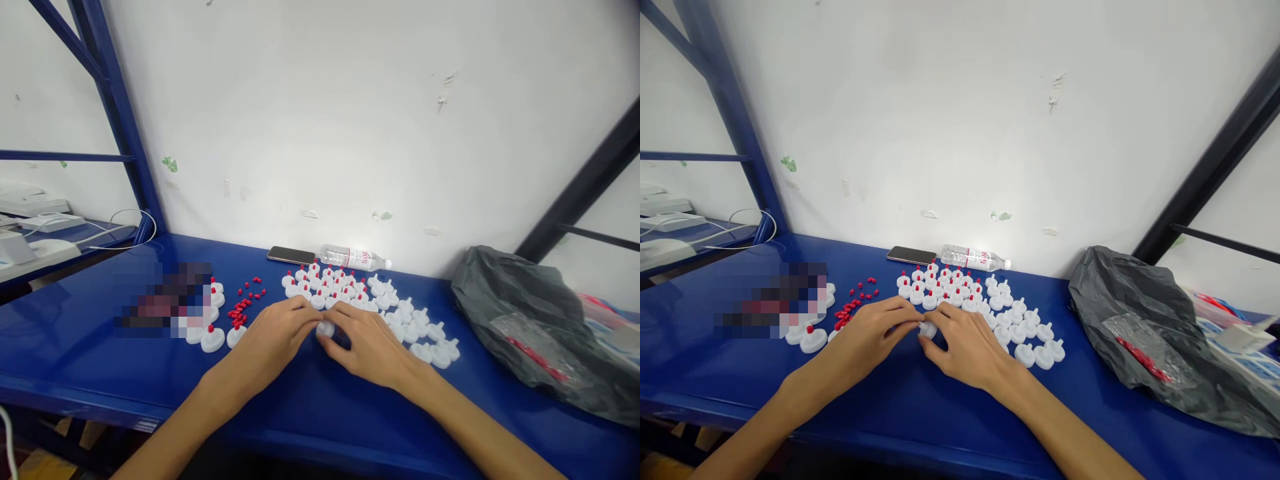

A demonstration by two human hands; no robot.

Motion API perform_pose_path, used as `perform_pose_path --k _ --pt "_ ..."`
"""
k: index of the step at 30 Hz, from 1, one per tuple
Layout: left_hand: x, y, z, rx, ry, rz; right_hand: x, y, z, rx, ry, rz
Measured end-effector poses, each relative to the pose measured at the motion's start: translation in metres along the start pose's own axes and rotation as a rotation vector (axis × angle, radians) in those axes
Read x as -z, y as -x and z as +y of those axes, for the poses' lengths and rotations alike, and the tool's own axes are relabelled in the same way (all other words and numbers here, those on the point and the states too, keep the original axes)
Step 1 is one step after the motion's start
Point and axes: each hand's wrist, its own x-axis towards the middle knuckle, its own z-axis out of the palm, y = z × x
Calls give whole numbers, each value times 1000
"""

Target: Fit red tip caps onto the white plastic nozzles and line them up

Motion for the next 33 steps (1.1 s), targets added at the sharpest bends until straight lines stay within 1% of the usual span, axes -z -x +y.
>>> perform_pose_path --k 4,8,12,14,17,19,21,23,25,28,30,33 --pt "2 -2 1 20 -1 20 4 0 3 20 -15 26" --pt "1 -3 2 30 -18 21 1 1 5 46 -67 37" --pt "2 -4 1 50 -27 53 -4 0 9 11 -212 127" --pt "4 -4 2 77 -19 100 -5 -1 11 -10 -278 157" --pt "7 -6 4 159 -12 134 -4 -1 10 -37 -342 141" --pt "7 -7 5 204 -4 109 -3 -1 9 -49 -367 113" --pt "6 -7 5 230 4 75 -2 -1 8 -55 -373 120" --pt "6 -5 5 233 -10 29 -3 -1 8 -47 -368 174" --pt "5 -3 7 214 -64 -58 -4 0 9 -15 -362 235" --pt "8 0 13 187 -156 -185 -4 2 10 74 -367 290" --pt "10 2 18 185 -166 -212 -4 3 11 121 -380 300" --pt "15 2 24 189 -98 -225 -4 5 9 154 -418 326"
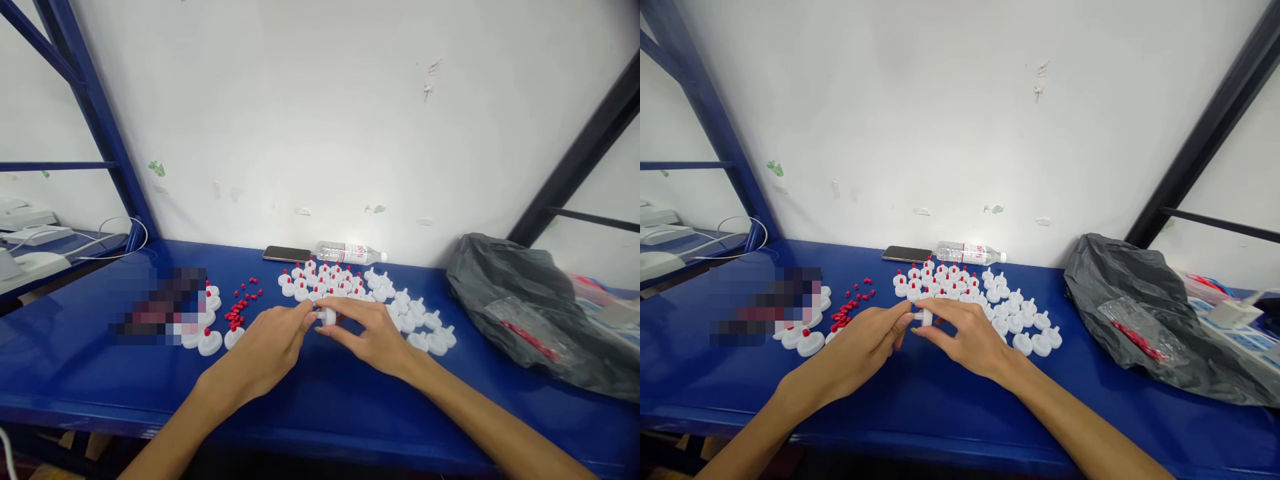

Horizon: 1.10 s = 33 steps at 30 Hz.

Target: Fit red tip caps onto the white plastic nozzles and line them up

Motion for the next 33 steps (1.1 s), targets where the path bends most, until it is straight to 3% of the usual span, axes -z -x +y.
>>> perform_pose_path --k 12,17,24,28,33 --pt "1 1 1 8 109 -32 -7 5 0 28 -50 68" --pt "6 2 7 21 107 -69 -12 5 -1 -39 -128 82" --pt "5 1 3 41 83 -24 -19 7 0 -93 -158 99" --pt "-3 0 -1 -17 13 -5 -19 6 3 -133 -159 24" --pt "-9 -1 -4 124 -209 -41 -18 2 4 -224 -50 -147"
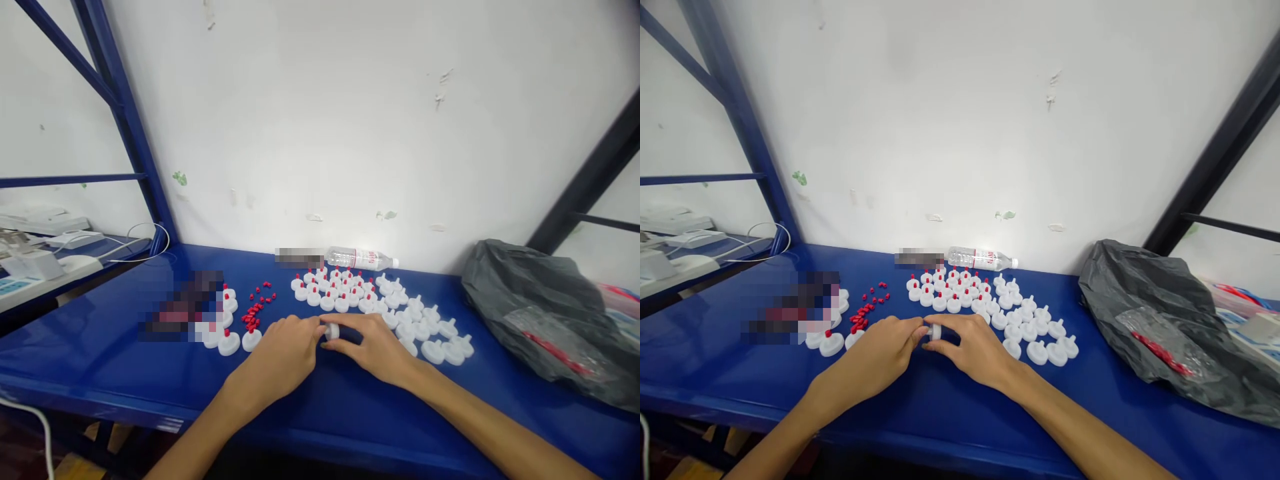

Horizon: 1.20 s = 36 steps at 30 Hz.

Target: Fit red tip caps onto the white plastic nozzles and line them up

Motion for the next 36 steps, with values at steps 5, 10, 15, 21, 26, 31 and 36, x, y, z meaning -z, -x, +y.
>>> perform_pose_path --k 5,10,15,21,26,31,36 --pt "0 -4 -1 81 -32 39 -4 -1 -4 5 150 -92" --pt "9 -4 -7 60 -52 61 -3 0 -4 -98 200 -74" --pt "31 0 -32 174 -164 149 7 0 -16 -167 151 17" --pt "40 4 -69 138 -135 143 1 0 -16 -118 160 -179" --pt "41 5 -75 117 -125 85 17 -5 -9 -162 256 -59" --pt "41 4 -77 144 -85 53 59 -12 -2 -214 556 148" --pt "38 -2 -86 175 -83 7 82 -15 7 -353 704 63"
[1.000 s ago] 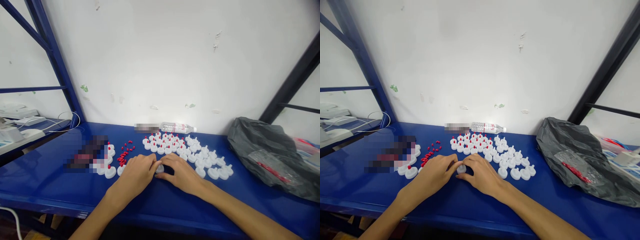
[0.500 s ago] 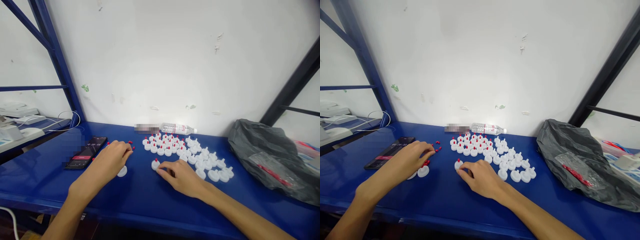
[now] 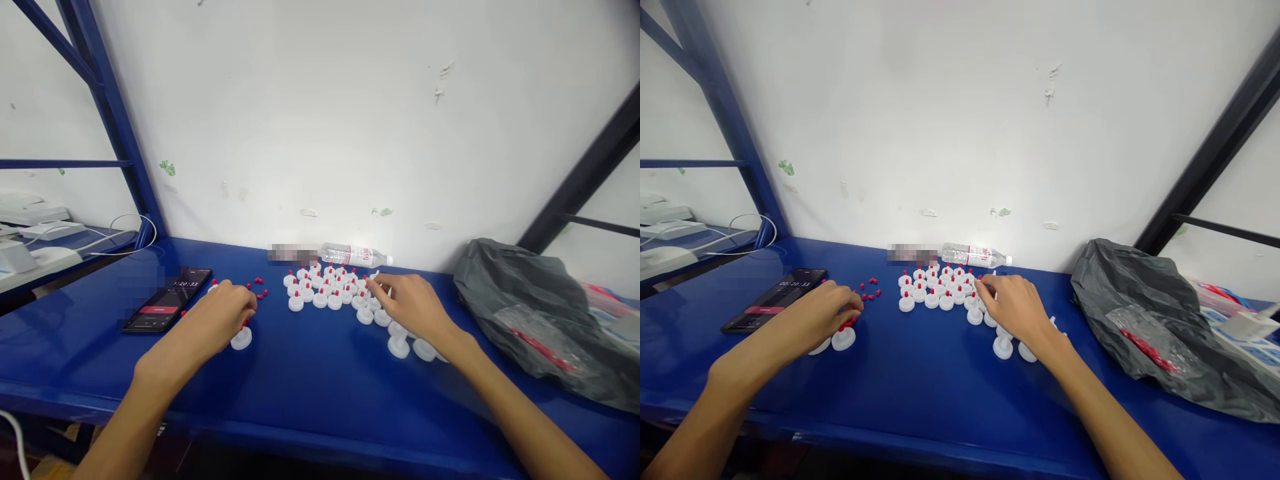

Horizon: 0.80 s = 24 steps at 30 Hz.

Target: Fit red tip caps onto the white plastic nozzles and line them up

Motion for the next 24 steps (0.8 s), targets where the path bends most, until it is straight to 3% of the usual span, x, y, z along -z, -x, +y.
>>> perform_pose_path --k 6,11,16,20,24 --pt "-2 -6 -9 16 -2 -56 -1 0 2 36 8 -165" --pt "-6 -11 -16 -1 31 -77 -5 0 4 64 -33 -203" --pt "-6 -11 -13 10 21 -83 -8 4 -5 189 -263 -250" --pt "-4 -10 -10 15 20 -70 -9 8 -16 233 -375 -318" --pt "-1 -8 -11 -22 69 -9 -10 9 -17 237 -303 -357"
